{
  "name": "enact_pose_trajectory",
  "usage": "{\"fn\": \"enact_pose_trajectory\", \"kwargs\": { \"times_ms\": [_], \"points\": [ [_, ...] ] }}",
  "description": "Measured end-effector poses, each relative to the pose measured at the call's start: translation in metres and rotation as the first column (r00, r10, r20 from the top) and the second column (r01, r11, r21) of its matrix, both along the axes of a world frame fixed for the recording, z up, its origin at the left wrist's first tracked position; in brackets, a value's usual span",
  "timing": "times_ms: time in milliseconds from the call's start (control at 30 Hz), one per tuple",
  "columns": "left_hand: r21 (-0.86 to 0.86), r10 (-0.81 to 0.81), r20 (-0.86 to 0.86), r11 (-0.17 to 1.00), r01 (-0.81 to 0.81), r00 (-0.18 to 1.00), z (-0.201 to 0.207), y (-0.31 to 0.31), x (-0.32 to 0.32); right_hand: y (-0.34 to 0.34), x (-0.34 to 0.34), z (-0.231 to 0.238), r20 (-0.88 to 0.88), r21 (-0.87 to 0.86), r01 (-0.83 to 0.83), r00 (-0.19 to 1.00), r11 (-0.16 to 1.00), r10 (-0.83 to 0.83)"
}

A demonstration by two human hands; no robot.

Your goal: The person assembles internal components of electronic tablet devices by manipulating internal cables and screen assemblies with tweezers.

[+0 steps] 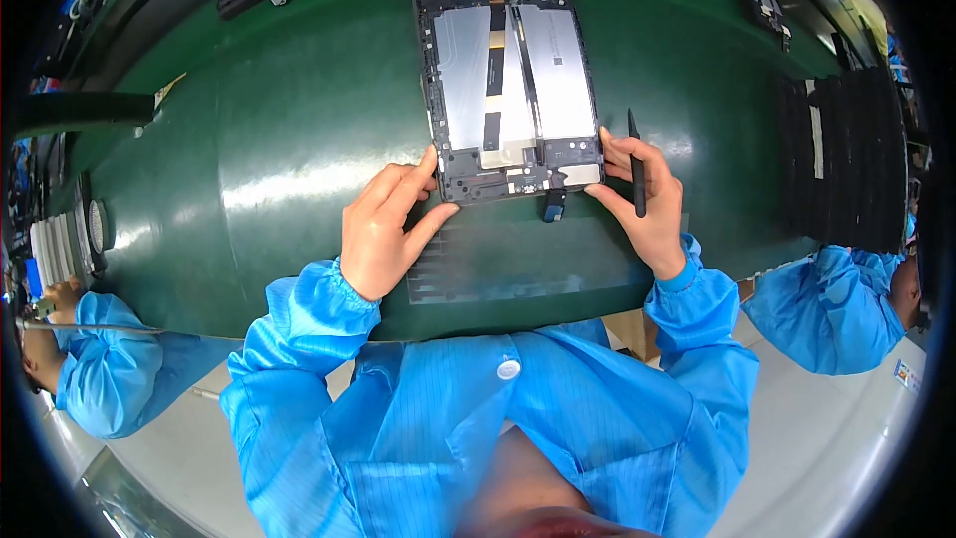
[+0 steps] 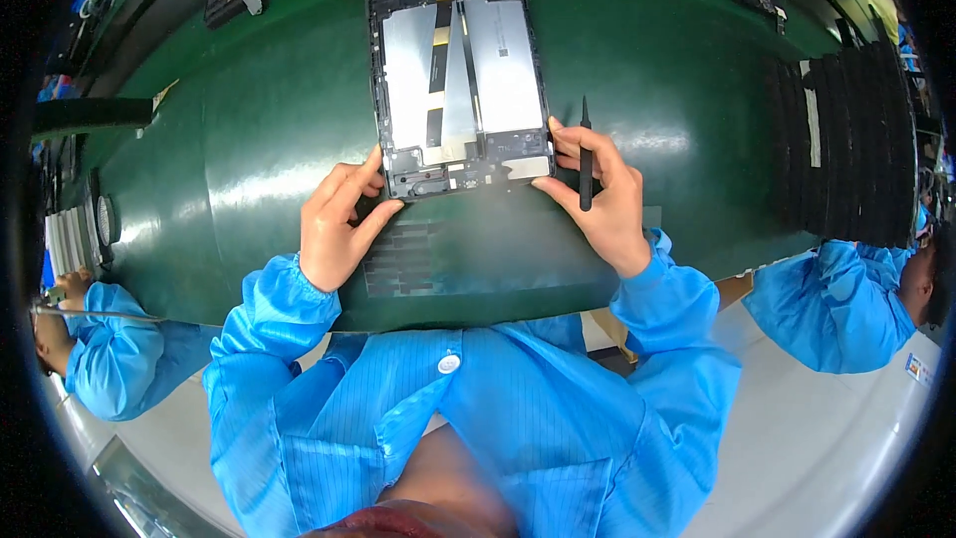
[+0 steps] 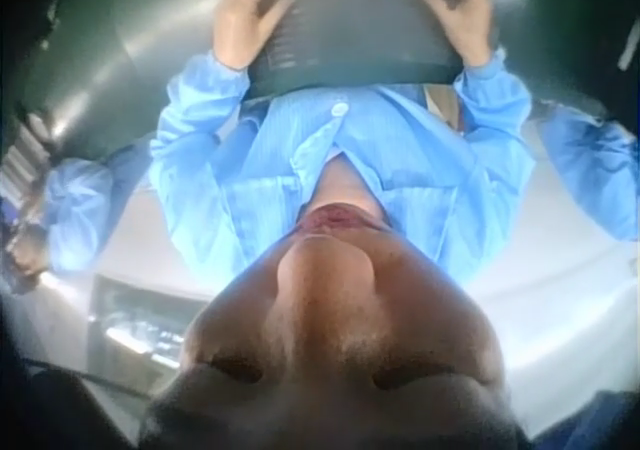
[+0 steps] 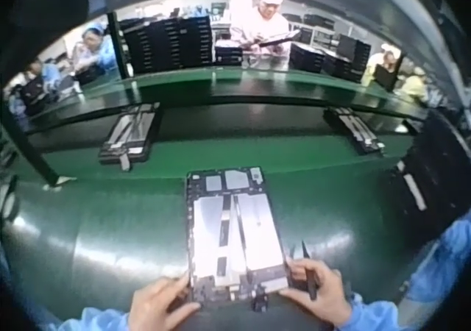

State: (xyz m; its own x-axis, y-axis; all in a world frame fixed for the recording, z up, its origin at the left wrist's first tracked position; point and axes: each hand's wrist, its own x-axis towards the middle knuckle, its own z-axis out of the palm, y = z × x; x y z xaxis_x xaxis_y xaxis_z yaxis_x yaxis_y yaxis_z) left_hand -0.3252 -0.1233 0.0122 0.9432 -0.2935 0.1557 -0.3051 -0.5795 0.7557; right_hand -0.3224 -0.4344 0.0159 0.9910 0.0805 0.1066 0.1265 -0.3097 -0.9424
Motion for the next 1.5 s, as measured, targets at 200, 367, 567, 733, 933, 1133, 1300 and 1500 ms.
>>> {"fn": "enact_pose_trajectory", "kwargs": {
  "times_ms": [200,367,567,733,933,1133,1300,1500],
  "points": [
    [0.061,0.035,0.061,0.997,-0.039,0.998,0.012,0.004,0.006,0.005,0.002,0.004,0.009,-0.003,0.024,1.000,1.000,-0.024],
    [-0.285,-0.501,-0.169,0.849,0.444,0.849,0.039,0.034,-0.020,-0.001,0.009,0.021,0.224,-0.095,0.140,0.968,0.986,-0.116],
    [-0.476,-0.578,-0.780,0.797,0.372,0.240,0.005,0.098,-0.111,0.024,0.010,0.028,0.307,-0.056,0.130,0.946,0.990,-0.107],
    [-0.031,-0.249,-0.556,0.959,0.280,0.793,-0.067,0.087,-0.156,0.057,0.017,0.029,0.345,-0.197,-0.154,0.914,0.968,0.216],
    [-0.011,-0.281,-0.487,0.949,0.317,0.827,-0.071,0.080,-0.151,0.061,0.011,0.008,0.324,-0.177,-0.120,0.930,0.977,0.173],
    [0.015,-0.282,-0.442,0.947,0.322,0.851,-0.067,0.079,-0.142,0.071,0.017,0.005,0.368,-0.095,-0.043,0.927,0.995,0.075],
    [0.026,-0.282,-0.415,0.947,0.321,0.865,-0.062,0.073,-0.140,0.071,0.018,0.005,0.381,-0.111,-0.038,0.921,0.993,0.078],
    [0.030,-0.302,-0.388,0.940,0.340,0.871,-0.053,0.062,-0.135,0.065,0.016,0.006,0.344,-0.185,-0.088,0.927,0.979,0.149]
  ]
}}
